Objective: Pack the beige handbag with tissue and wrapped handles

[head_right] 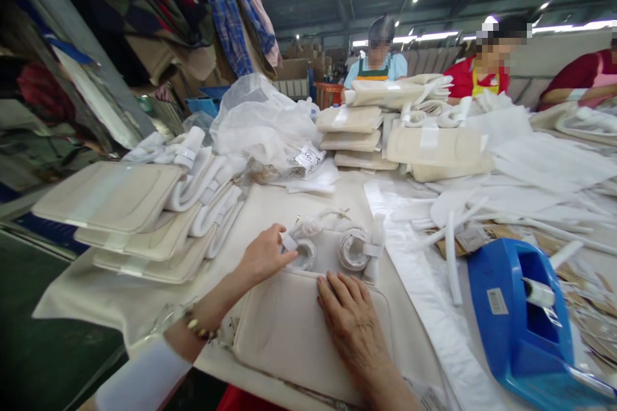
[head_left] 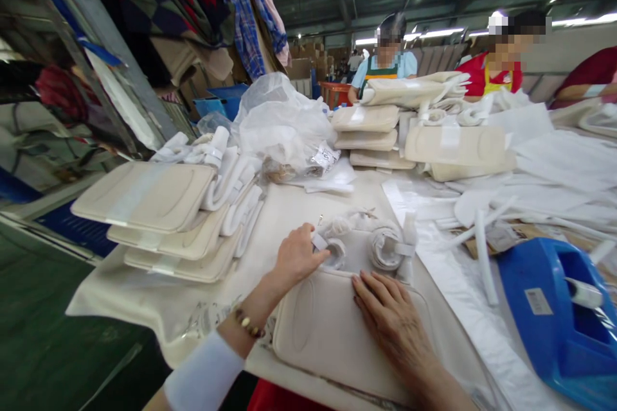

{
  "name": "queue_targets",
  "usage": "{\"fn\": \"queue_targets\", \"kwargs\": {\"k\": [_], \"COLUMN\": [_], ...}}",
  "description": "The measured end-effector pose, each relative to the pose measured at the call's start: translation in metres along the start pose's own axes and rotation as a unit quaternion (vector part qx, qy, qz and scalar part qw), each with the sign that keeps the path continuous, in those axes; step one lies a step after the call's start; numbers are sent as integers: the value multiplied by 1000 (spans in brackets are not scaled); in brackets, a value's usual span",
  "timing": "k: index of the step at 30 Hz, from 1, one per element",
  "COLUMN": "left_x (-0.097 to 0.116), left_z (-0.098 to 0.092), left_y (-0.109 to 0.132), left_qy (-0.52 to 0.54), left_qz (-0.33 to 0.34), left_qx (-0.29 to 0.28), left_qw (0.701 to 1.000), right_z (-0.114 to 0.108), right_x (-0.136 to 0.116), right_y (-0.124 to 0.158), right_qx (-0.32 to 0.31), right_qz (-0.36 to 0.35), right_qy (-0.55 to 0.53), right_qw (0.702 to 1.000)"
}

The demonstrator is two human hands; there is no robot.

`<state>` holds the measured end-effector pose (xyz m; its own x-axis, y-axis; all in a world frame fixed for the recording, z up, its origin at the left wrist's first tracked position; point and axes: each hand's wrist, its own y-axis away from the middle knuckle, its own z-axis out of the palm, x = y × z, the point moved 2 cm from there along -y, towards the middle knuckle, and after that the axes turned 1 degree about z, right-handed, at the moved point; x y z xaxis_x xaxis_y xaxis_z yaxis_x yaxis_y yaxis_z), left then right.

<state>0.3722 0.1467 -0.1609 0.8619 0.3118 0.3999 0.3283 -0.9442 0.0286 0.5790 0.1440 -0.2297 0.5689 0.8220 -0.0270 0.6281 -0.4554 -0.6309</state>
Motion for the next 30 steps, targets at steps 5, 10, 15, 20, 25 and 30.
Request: {"fn": "queue_targets", "kwargs": {"k": [5, 10, 15, 20, 25, 30], "left_x": [4, 0, 25, 28, 23, 51], "left_z": [7, -4, 12, 64, 72, 57], "left_y": [-28, -27, 15, 41, 37, 30], "left_qy": [-40, -74, -139, -163, -145, -134], "left_qz": [-38, -77, 97, 374, 370, 307], "left_qx": [-45, -35, 114, 66, 41, 30], "left_qw": [997, 994, 979, 911, 917, 942], "right_z": [-5, -5, 0, -14, -34, -12], "right_x": [-1, -2, -4, 6, 17, 10], "right_y": [2, 0, 0, 0, 2, 21], "right_qx": [4, 1, 9, 27, 120, 27], "right_qz": [-4, 9, 16, 16, 160, -44], "right_qy": [-2, -9, -12, -70, 21, 76], "right_qw": [1000, 1000, 1000, 997, 980, 996]}}
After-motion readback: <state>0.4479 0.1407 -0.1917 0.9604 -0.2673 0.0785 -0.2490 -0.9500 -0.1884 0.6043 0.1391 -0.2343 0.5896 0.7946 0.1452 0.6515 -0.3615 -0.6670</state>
